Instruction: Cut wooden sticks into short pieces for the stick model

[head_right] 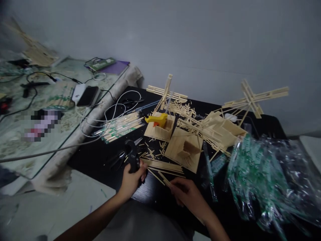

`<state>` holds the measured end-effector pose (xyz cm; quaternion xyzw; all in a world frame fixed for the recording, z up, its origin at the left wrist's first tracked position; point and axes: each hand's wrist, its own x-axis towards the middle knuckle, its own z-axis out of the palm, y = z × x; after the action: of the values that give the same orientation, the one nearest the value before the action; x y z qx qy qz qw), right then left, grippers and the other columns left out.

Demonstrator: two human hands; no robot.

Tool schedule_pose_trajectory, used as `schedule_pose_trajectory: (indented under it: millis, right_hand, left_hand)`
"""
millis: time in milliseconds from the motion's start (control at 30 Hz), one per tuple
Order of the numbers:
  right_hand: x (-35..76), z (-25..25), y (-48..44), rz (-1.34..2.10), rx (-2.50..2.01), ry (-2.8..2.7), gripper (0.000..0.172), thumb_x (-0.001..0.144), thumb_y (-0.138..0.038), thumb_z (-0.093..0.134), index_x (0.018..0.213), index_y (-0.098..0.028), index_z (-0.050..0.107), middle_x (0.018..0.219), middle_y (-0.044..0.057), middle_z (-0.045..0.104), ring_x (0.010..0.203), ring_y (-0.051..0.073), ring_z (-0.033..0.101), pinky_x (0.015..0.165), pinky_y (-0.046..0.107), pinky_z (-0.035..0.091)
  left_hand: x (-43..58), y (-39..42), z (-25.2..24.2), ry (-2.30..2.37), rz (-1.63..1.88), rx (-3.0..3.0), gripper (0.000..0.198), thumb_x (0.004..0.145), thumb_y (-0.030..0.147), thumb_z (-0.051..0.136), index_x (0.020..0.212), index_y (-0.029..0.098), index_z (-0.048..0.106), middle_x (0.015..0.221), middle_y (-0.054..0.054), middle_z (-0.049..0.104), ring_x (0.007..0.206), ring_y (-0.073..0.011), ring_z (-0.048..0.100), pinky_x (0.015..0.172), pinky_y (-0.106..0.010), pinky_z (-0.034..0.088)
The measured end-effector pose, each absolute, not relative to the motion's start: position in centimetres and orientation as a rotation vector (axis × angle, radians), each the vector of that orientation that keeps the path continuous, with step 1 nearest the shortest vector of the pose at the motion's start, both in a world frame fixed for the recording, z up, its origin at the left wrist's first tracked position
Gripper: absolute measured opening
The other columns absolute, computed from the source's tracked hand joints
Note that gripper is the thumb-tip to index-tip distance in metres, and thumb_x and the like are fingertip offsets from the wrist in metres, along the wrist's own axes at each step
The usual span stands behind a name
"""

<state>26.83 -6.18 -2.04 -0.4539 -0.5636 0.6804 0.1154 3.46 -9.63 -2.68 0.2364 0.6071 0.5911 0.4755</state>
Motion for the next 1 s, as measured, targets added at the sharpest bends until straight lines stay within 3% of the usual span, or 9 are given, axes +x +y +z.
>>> schedule_pose_trajectory:
  millis: [100,200,300,433,533,767,1000]
  right_hand:
    - [25.6,-1.8,-7.0,1.7,-1.411,-1.865,0.043,0.088,-0.061,0.069,0.091,-0.019,0.073,0.074,0.003,0.067,0.064,0.018,0.06,0.059,0.029,0.046]
    - [24.5,-2.4,-8.0,1.422,-1.469,-2.073,0.031,0.084,-0.049,0.076,0.098,-0.022,0.072,0.084,0.004,0.072,0.075,0.022,0.065,0.07,0.032,0.051]
    - [23.9,-3.6,-8.9,1.236,-1.444,-2.193,0.024,0.097,-0.044,0.063,0.093,-0.022,0.069,0.088,0.007,0.073,0.078,0.023,0.068,0.073,0.034,0.053]
    - [23.8,-5.0,-9.6,1.023,-1.356,-2.34,0.035,0.108,-0.041,0.042,0.092,-0.022,0.066,0.09,0.009,0.072,0.077,0.023,0.072,0.068,0.032,0.053]
    - [23.8,-5.2,-9.7,0.902,-1.37,-2.431,0.033,0.11,-0.038,0.039,0.094,-0.022,0.064,0.088,0.008,0.072,0.07,0.023,0.073,0.059,0.03,0.049]
    - [24.8,-3.4,-8.6,1.117,-1.487,-2.286,0.025,0.106,-0.038,0.046,0.093,-0.024,0.061,0.088,0.007,0.072,0.077,0.024,0.075,0.066,0.03,0.051]
    - [24.8,-1.1,-8.0,1.392,-1.422,-2.109,0.026,0.106,-0.04,0.041,0.096,-0.023,0.057,0.093,0.01,0.072,0.086,0.025,0.071,0.075,0.034,0.052]
  left_hand:
    - [3.5,-9.8,-2.5,1.46,1.426,0.574,0.049,0.07,0.055,0.086,0.065,0.021,0.051,0.044,0.008,0.046,0.038,-0.0073,0.042,0.042,-0.022,0.036]
    - [3.4,-9.9,-2.6,1.436,1.413,0.568,0.05,0.071,0.056,0.086,0.065,0.021,0.051,0.045,0.008,0.046,0.039,-0.0072,0.042,0.043,-0.022,0.036]
    - [3.4,-9.9,-2.9,1.422,1.414,0.561,0.051,0.07,0.058,0.086,0.066,0.021,0.051,0.045,0.009,0.045,0.039,-0.0071,0.041,0.043,-0.022,0.035]
    - [3.3,-9.9,-3.2,1.396,1.421,0.559,0.054,0.07,0.061,0.086,0.066,0.021,0.05,0.045,0.009,0.045,0.038,-0.0071,0.04,0.042,-0.022,0.035]
    - [3.3,-9.8,-3.1,1.379,1.437,0.554,0.055,0.069,0.063,0.085,0.066,0.021,0.05,0.044,0.009,0.044,0.038,-0.0069,0.039,0.042,-0.022,0.034]
    - [3.4,-9.7,-2.7,1.38,1.482,0.51,0.056,0.069,0.066,0.085,0.07,0.021,0.051,0.047,0.01,0.041,0.039,-0.0059,0.038,0.041,-0.021,0.035]
    - [3.1,-9.4,-2.6,1.387,1.383,0.543,0.054,0.067,0.064,0.086,0.078,0.016,0.064,0.043,0.009,0.045,0.036,-0.0067,0.039,0.039,-0.021,0.034]
